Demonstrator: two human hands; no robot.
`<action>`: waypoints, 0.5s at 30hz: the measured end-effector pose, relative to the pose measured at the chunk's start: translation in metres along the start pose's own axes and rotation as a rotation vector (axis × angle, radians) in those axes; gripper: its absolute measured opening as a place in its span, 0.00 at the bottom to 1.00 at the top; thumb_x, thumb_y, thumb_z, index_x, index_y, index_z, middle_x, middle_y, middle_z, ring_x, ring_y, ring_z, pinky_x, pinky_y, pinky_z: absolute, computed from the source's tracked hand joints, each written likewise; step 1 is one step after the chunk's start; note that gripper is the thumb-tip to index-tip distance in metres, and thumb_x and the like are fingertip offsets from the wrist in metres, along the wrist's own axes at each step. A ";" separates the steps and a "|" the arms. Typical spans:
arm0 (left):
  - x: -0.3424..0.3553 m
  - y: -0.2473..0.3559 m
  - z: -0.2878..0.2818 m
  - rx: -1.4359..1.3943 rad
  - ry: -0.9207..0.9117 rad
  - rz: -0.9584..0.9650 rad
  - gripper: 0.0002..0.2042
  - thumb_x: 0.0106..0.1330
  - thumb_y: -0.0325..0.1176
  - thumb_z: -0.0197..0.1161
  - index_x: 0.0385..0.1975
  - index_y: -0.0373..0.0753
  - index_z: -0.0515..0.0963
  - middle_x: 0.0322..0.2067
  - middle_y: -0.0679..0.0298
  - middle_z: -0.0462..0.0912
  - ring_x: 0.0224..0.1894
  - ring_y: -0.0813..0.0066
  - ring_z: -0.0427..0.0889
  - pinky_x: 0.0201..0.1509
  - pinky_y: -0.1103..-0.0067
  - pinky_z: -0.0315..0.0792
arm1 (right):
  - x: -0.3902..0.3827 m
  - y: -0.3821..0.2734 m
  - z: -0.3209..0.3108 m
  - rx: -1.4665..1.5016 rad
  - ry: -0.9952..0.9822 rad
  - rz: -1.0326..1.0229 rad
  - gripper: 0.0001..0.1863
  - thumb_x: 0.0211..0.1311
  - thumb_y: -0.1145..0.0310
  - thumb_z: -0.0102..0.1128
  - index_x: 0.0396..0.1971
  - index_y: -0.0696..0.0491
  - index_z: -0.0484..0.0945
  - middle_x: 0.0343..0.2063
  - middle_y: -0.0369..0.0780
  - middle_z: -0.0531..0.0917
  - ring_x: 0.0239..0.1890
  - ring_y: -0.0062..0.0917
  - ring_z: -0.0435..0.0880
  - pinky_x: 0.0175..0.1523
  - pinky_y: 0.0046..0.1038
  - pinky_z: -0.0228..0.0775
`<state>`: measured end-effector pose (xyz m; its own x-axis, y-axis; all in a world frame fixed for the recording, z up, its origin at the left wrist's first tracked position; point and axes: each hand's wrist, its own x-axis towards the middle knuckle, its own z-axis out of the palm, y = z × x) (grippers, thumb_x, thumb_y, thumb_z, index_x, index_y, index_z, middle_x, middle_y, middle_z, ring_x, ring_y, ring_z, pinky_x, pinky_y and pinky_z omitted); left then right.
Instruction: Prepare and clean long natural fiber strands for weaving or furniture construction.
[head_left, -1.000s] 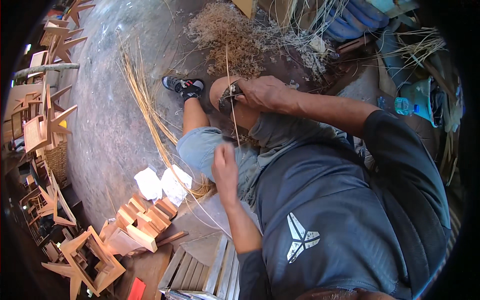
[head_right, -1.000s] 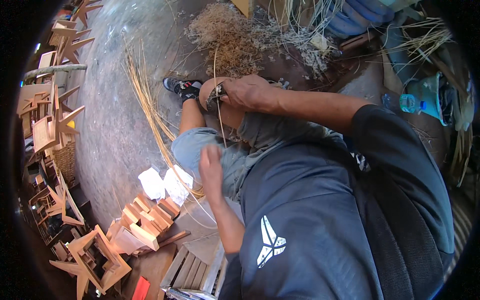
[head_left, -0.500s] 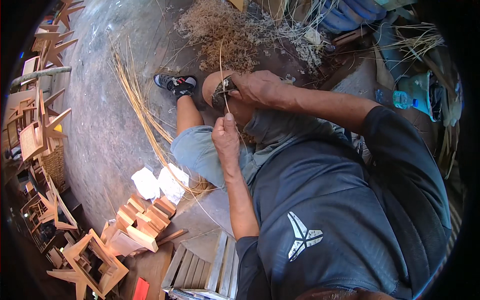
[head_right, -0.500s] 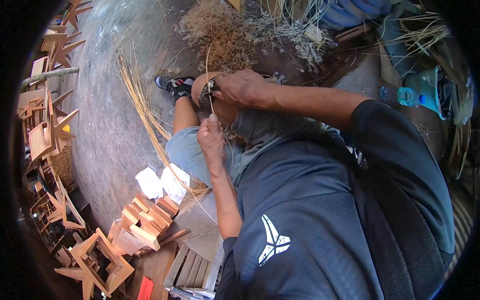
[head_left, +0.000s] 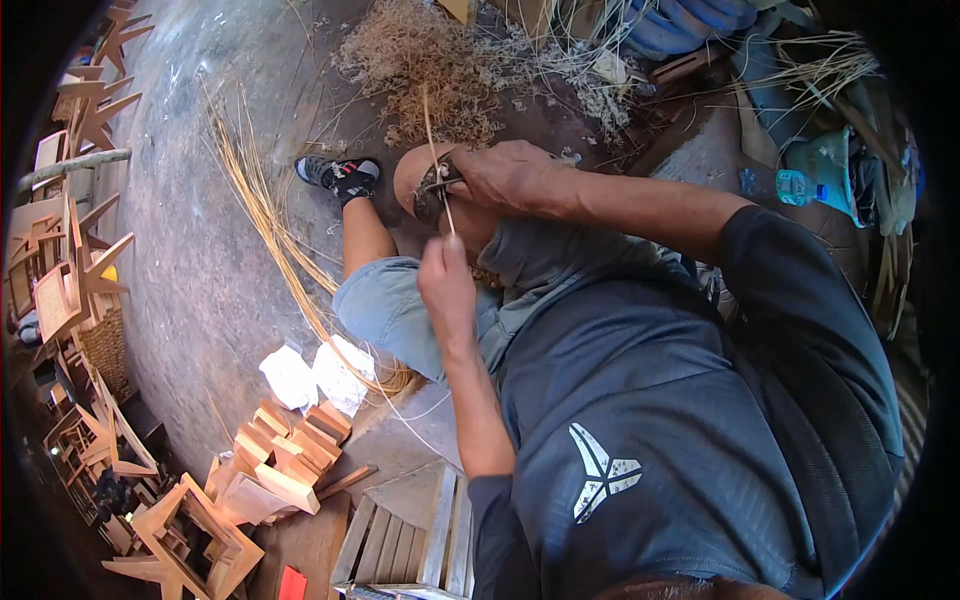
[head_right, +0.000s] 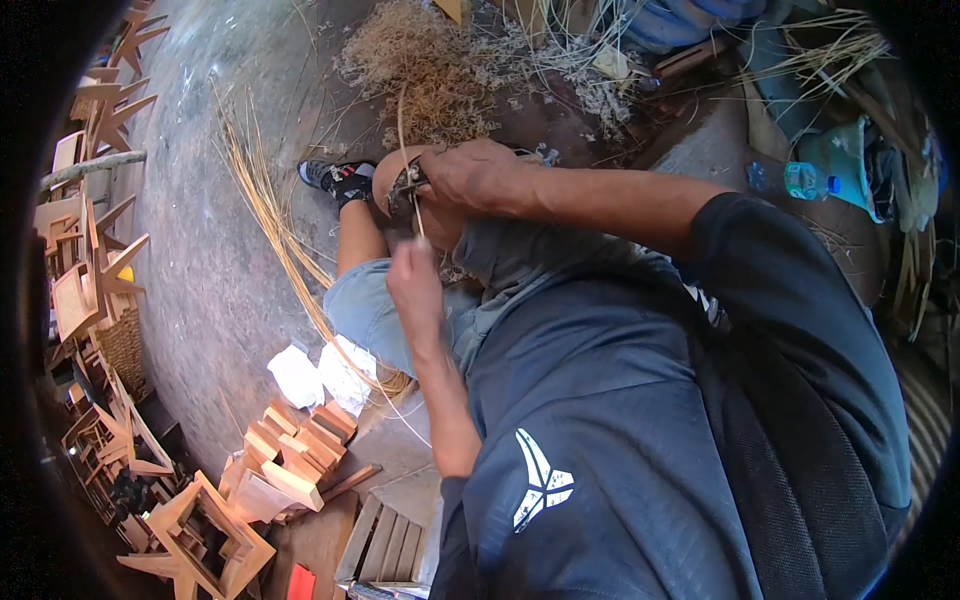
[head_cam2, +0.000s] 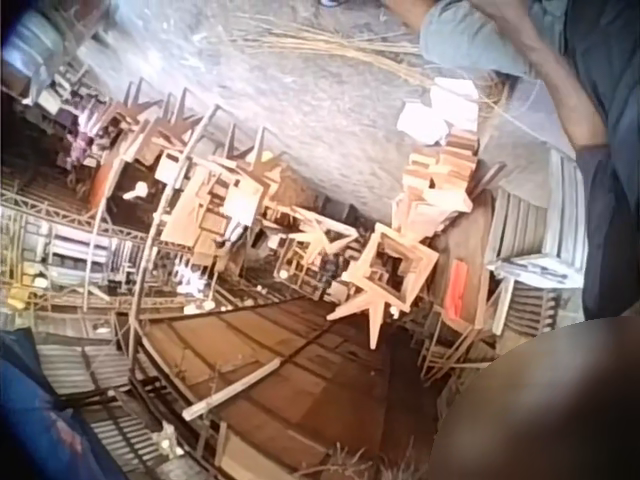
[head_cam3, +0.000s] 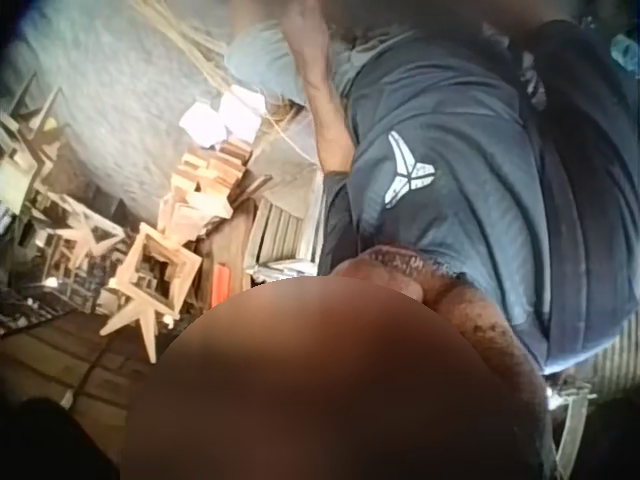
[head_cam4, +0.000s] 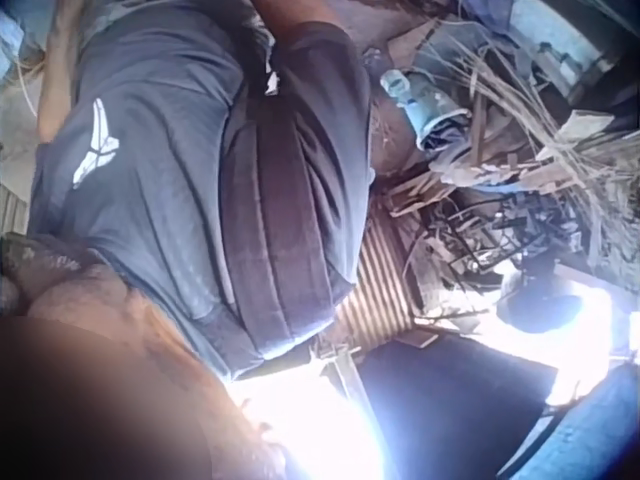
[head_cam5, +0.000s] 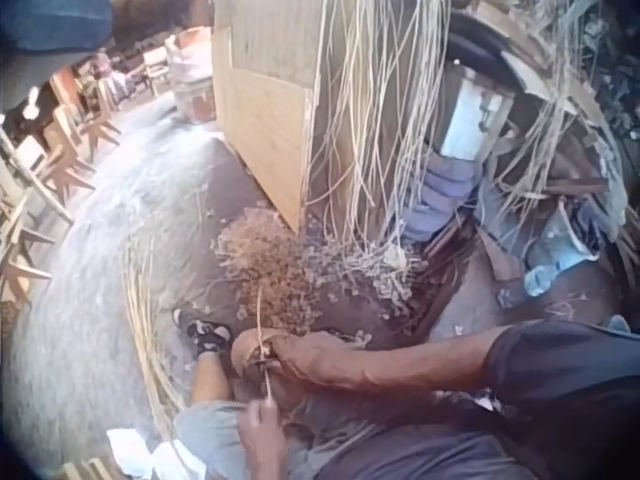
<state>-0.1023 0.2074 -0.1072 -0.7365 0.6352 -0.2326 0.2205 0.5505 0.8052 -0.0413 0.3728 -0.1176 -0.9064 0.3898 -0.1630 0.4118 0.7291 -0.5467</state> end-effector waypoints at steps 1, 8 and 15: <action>-0.024 -0.005 -0.009 0.011 -0.023 -0.032 0.13 0.63 0.35 0.50 0.23 0.31 0.69 0.18 0.53 0.70 0.21 0.66 0.66 0.28 0.72 0.64 | 0.000 0.005 -0.001 0.009 0.025 -0.005 0.20 0.60 0.54 0.48 0.34 0.59 0.70 0.24 0.51 0.79 0.26 0.42 0.81 0.31 0.39 0.72; -0.198 -0.036 -0.087 -0.709 0.074 -0.636 0.11 0.64 0.33 0.53 0.19 0.39 0.67 0.13 0.74 0.61 0.12 0.88 0.58 0.14 0.87 0.53 | 0.007 -0.005 -0.022 0.120 -0.059 0.087 0.20 0.60 0.55 0.48 0.40 0.59 0.71 0.29 0.52 0.79 0.35 0.45 0.79 0.38 0.41 0.70; -0.047 -0.005 -0.035 -0.385 -0.065 -0.228 0.16 0.65 0.40 0.51 0.18 0.37 0.68 0.12 0.71 0.65 0.13 0.84 0.63 0.15 0.82 0.57 | 0.008 0.002 -0.052 0.208 0.055 0.236 0.21 0.61 0.53 0.44 0.42 0.55 0.71 0.34 0.53 0.78 0.39 0.48 0.77 0.44 0.43 0.67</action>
<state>-0.0916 0.1558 -0.0808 -0.6942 0.5606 -0.4515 -0.2059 0.4463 0.8708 -0.0432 0.4063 -0.0772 -0.7795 0.5684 -0.2632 0.5766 0.4869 -0.6561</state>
